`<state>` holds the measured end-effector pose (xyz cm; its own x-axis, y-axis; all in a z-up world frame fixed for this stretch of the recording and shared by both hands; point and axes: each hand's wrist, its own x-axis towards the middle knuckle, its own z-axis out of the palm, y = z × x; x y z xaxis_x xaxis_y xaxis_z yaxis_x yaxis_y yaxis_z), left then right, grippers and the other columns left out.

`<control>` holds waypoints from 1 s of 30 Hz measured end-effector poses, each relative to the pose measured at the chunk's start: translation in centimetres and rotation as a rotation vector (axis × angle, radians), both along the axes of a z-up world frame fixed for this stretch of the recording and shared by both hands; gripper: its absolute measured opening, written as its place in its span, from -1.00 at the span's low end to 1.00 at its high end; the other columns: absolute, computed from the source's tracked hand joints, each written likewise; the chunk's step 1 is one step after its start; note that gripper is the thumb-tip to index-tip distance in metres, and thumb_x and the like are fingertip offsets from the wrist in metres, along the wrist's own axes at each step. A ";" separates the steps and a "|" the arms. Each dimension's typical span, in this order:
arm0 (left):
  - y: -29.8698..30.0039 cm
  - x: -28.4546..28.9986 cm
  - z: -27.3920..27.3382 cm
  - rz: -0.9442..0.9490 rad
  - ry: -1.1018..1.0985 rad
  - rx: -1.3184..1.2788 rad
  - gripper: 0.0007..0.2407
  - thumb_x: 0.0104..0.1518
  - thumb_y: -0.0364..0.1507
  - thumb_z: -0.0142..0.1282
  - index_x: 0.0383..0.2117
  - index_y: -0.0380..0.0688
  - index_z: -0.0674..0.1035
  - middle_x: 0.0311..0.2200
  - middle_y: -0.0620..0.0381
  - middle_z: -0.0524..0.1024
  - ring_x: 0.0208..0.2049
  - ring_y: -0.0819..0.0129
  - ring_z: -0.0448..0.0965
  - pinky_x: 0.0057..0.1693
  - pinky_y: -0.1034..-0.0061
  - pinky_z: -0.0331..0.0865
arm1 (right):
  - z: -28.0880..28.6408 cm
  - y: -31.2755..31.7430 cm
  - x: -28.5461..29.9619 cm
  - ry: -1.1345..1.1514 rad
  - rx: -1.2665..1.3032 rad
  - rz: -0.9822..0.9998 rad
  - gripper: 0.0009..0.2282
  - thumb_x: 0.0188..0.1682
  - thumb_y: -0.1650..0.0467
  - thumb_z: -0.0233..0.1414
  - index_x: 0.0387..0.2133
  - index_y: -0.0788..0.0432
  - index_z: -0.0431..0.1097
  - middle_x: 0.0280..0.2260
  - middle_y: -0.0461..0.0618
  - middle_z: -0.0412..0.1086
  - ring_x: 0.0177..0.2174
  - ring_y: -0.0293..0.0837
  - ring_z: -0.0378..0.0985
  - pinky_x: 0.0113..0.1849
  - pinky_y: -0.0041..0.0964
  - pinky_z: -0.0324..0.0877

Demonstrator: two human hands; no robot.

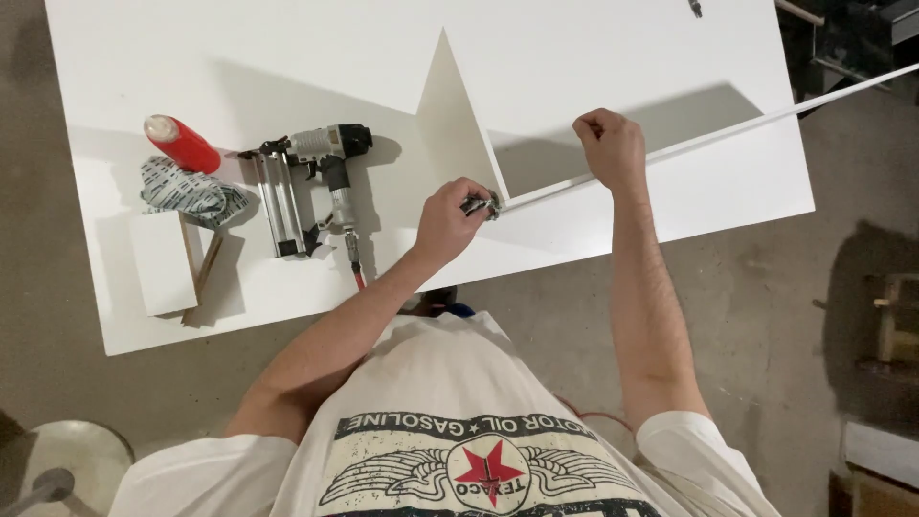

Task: Assembling white melamine boards into a structure using wood glue, a pneumatic nail gun, and spring clamps.

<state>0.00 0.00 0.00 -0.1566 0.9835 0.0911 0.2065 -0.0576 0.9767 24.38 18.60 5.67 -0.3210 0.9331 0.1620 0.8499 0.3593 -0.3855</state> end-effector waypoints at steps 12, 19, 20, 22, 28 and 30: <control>-1.6 -1.3 5.9 -0.007 -0.336 0.129 -0.80 0.05 -0.55 0.29 -0.23 -0.01 0.60 -0.23 0.14 0.64 -0.13 0.36 0.63 0.02 0.49 0.54 | 0.2 0.0 0.2 -0.008 -0.055 0.014 -0.91 0.15 0.37 0.14 -0.26 0.11 0.58 -0.42 -0.02 0.53 -0.38 -0.02 0.56 -0.35 -0.14 0.46; -3.3 -4.2 -2.0 0.193 -0.433 -0.181 -0.83 0.31 -0.45 0.04 -0.03 -0.16 0.49 -0.06 -0.10 0.50 0.02 0.10 0.50 0.15 0.12 0.39 | 0.6 -0.1 0.1 -0.014 -0.078 -0.022 -0.92 0.13 0.39 0.13 -0.26 0.10 0.58 -0.40 -0.02 0.53 -0.35 0.00 0.56 -0.30 -0.13 0.46; -3.8 -3.9 -4.4 0.263 -0.484 -0.381 -0.82 0.30 -0.45 -0.02 -0.03 -0.18 0.42 -0.06 -0.14 0.44 -0.01 0.07 0.46 0.12 0.04 0.36 | 0.6 -0.1 0.2 -0.026 -0.100 -0.004 -0.92 0.15 0.39 0.12 -0.24 0.10 0.58 -0.39 -0.02 0.53 -0.33 -0.01 0.56 -0.29 -0.15 0.46; -3.7 -2.2 -10.8 0.310 -0.457 -0.502 -0.82 0.27 -0.46 0.01 -0.05 -0.18 0.44 -0.07 -0.11 0.43 -0.01 0.06 0.47 0.10 0.07 0.39 | 0.7 0.0 -0.1 -0.034 -0.104 -0.031 -0.92 0.14 0.37 0.14 -0.26 0.06 0.58 -0.39 -0.05 0.53 -0.33 -0.03 0.56 -0.28 -0.14 0.46; -1.5 2.8 -20.7 0.436 -0.181 -0.553 -0.83 0.16 -0.54 0.08 -0.15 -0.19 0.61 -0.21 -0.06 0.44 -0.09 -0.06 0.57 0.05 0.15 0.49 | 0.6 -0.1 -0.2 -0.051 -0.095 -0.007 -0.91 0.17 0.37 0.13 -0.29 0.05 0.58 -0.42 -0.08 0.52 -0.38 -0.04 0.55 -0.30 -0.15 0.46; -0.5 4.3 -21.7 0.407 -0.158 -0.498 -0.83 0.20 -0.55 0.07 -0.13 -0.24 0.62 -0.19 -0.09 0.42 -0.09 -0.10 0.56 0.06 0.14 0.49 | 0.7 -0.3 -0.2 -0.046 -0.097 -0.010 -0.91 0.18 0.36 0.12 -0.28 0.04 0.58 -0.41 -0.09 0.52 -0.37 -0.05 0.55 -0.29 -0.16 0.45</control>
<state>4.28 -0.50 -21.75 -0.4985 0.7616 -0.4141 -0.0318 0.4613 0.8867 24.16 18.31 6.32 -0.3169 0.9468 0.0561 0.8707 0.3138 -0.3786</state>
